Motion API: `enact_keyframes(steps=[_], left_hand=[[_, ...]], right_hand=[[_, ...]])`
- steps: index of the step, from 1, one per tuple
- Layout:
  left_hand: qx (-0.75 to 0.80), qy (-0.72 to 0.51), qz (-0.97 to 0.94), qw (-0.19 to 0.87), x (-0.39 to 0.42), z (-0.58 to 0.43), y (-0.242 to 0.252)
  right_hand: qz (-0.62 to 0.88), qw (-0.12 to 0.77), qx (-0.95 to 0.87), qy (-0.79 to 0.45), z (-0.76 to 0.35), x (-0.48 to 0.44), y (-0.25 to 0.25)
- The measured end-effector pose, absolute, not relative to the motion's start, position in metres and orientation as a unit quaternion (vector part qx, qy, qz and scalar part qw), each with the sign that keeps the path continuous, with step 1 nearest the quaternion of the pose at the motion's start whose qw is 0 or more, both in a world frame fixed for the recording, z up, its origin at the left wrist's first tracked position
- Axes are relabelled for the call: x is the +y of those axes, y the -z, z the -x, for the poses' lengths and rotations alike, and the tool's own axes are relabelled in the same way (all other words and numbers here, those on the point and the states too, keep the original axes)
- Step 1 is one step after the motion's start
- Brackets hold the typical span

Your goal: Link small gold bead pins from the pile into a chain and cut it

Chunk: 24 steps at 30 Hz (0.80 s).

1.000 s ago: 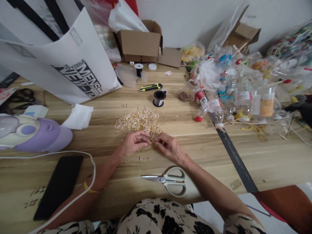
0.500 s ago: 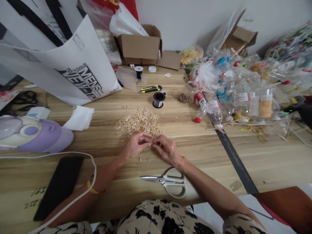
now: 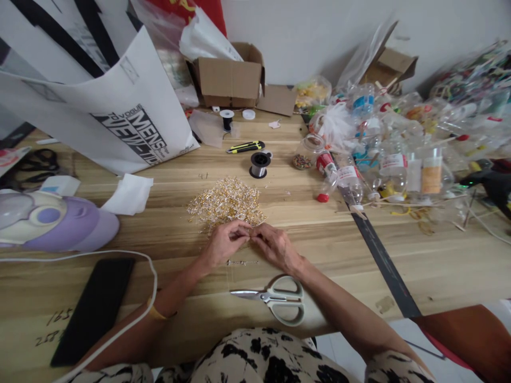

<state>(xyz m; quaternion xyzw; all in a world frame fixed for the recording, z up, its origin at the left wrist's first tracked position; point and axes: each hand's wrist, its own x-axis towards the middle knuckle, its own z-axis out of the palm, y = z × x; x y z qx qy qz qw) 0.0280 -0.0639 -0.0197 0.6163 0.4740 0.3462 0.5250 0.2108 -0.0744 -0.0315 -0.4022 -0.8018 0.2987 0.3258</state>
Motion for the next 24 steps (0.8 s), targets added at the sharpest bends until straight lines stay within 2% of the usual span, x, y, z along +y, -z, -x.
enact_keyframes(steps=[6, 11, 17, 24], left_hand=[[0.460, -0.323, -0.592, 0.577, -0.060, -0.026, 0.017], [0.460, -0.307, -0.603, 0.575, -0.060, -0.022, 0.018], [0.471, -0.280, -0.641, 0.537, -0.060, -0.018, 0.027], [0.474, -0.269, -0.686, 0.483, -0.061, -0.019, 0.034]], right_hand=[[0.439, 0.335, -0.718, -0.425, -0.211, -0.073, 0.022], [0.438, 0.324, -0.649, -0.531, -0.211, -0.073, 0.018], [0.431, 0.312, -0.649, -0.544, -0.218, -0.068, 0.021], [0.424, 0.245, -0.683, -0.541, -0.231, -0.062, 0.009]])
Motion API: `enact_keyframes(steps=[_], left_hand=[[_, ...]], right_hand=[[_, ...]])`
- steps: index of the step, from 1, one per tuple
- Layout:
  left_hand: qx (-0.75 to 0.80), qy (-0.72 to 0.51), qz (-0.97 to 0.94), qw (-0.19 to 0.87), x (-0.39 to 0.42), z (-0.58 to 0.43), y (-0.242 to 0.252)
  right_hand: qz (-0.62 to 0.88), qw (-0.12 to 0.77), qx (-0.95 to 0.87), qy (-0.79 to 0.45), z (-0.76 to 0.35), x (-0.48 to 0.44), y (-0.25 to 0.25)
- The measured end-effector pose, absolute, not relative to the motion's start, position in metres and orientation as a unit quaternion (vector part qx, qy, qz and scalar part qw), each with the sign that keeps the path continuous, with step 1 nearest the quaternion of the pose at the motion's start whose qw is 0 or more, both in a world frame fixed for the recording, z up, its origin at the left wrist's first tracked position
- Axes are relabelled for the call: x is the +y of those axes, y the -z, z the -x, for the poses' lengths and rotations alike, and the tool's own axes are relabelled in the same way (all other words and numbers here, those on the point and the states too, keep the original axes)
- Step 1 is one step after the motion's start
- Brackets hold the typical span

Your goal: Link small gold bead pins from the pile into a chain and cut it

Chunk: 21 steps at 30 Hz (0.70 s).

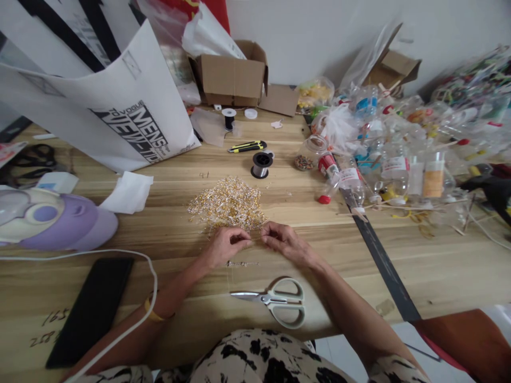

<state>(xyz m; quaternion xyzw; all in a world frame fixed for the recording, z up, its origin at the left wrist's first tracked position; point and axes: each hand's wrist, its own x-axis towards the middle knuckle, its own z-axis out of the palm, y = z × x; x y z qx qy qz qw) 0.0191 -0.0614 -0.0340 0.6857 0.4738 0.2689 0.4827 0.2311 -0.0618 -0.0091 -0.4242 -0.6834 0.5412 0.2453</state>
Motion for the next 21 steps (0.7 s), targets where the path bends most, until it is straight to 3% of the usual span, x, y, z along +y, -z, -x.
enact_keyframes(steps=[10, 15, 21], left_hand=[[0.454, -0.237, -0.758, 0.404, -0.065, -0.024, 0.027], [0.393, -0.242, -0.841, 0.282, -0.071, -0.032, 0.021], [0.328, -0.164, -0.915, 0.167, -0.080, -0.039, 0.020]], right_hand=[[0.447, 0.122, -0.774, -0.431, -0.246, -0.055, 0.002], [0.436, 0.035, -0.836, -0.333, -0.252, -0.055, -0.002], [0.420, -0.015, -0.873, -0.247, -0.253, -0.061, 0.000]])
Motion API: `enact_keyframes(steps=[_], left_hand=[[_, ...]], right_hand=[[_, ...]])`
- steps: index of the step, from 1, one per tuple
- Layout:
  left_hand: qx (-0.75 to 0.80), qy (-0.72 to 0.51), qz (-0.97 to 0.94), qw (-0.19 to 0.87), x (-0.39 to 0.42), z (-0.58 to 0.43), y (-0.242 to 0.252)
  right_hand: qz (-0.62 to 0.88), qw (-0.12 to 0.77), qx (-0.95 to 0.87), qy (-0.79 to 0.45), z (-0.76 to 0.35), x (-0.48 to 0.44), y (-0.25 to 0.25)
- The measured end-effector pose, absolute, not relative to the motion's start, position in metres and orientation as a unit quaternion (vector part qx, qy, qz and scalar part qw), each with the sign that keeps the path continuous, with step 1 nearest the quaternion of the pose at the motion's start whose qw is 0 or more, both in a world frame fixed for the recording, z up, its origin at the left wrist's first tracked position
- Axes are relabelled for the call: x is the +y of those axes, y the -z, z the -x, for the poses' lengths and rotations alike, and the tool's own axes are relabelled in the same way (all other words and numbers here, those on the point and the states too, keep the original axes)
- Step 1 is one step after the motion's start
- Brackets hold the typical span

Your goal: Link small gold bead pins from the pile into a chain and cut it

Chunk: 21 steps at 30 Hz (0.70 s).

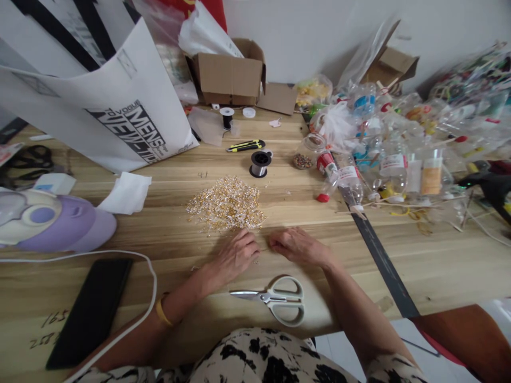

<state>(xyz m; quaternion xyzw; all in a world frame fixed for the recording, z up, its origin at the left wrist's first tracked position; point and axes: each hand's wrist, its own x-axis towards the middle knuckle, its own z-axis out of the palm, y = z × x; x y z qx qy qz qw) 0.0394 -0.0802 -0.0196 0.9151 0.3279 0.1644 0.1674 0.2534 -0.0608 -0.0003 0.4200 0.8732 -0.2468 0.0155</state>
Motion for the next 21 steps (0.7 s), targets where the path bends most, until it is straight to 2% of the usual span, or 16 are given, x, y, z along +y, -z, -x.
enact_keyframes(steps=[5, 11, 16, 21], left_hand=[[0.333, -0.147, -0.918, 0.158, -0.082, -0.040, 0.022], [0.339, -0.181, -0.903, 0.190, -0.075, -0.033, 0.027], [0.368, -0.234, -0.867, 0.241, -0.064, -0.020, 0.034], [0.405, -0.255, -0.846, 0.237, -0.058, -0.011, 0.029]], right_hand=[[-0.419, 0.064, 0.886, 0.191, -0.250, -0.064, 0.000], [-0.433, 0.079, 0.883, 0.165, -0.253, -0.066, 0.002], [-0.454, 0.102, 0.868, 0.174, -0.256, -0.063, 0.002], [-0.469, 0.120, 0.851, 0.207, -0.254, -0.060, -0.010]])
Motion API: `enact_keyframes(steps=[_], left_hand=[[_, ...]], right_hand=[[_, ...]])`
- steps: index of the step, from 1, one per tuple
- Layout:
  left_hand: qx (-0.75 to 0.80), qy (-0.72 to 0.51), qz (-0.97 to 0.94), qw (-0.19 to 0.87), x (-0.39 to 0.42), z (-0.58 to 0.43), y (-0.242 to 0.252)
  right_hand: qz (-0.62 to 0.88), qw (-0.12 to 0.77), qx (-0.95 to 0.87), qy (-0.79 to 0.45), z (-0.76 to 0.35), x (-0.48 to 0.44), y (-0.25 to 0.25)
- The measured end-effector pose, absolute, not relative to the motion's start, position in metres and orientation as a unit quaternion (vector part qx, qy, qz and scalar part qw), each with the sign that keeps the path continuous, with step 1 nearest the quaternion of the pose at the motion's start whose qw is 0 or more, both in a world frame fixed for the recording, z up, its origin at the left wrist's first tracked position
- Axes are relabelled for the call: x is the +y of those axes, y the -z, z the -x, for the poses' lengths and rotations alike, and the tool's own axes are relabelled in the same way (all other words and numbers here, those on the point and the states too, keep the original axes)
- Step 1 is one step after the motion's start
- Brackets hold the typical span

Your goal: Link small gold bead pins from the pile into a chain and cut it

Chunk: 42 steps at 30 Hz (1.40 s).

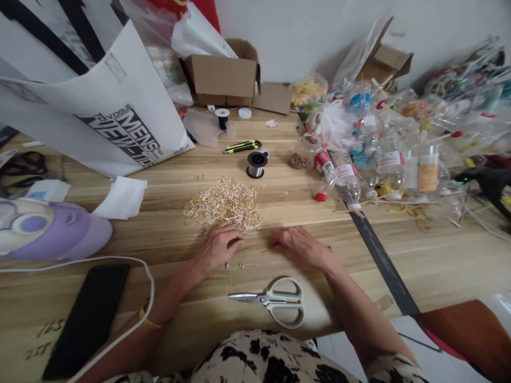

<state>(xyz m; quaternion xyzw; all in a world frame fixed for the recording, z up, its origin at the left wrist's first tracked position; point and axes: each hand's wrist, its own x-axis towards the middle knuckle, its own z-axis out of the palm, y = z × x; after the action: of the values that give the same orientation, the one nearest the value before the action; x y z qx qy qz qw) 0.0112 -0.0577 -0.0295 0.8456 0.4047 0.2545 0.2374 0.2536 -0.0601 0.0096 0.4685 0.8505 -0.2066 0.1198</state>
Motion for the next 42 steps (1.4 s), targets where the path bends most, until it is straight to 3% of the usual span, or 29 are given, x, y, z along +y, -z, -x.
enact_keyframes(steps=[5, 12, 19, 24, 34, 42], left_hand=[[0.431, -0.268, -0.830, 0.231, -0.054, -0.007, 0.026], [0.445, -0.304, -0.812, 0.223, -0.052, -0.003, 0.027], [0.456, -0.351, -0.792, 0.203, -0.051, -0.002, 0.029], [0.465, -0.367, -0.777, 0.213, -0.052, -0.001, 0.026], [0.462, -0.371, -0.776, 0.215, -0.051, 0.001, 0.030], [0.459, -0.370, -0.781, 0.206, -0.051, 0.002, 0.028]], right_hand=[[-0.483, 0.098, 0.845, 0.206, -0.251, -0.061, -0.018], [-0.515, -0.025, 0.839, 0.176, -0.252, -0.052, 0.000], [-0.610, -0.071, 0.779, 0.127, -0.258, -0.035, 0.011], [-0.608, -0.041, 0.786, 0.104, -0.254, -0.021, 0.010], [-0.575, 0.108, 0.809, 0.058, -0.217, 0.009, 0.004], [-0.588, 0.127, 0.797, 0.048, -0.223, 0.012, 0.014]])
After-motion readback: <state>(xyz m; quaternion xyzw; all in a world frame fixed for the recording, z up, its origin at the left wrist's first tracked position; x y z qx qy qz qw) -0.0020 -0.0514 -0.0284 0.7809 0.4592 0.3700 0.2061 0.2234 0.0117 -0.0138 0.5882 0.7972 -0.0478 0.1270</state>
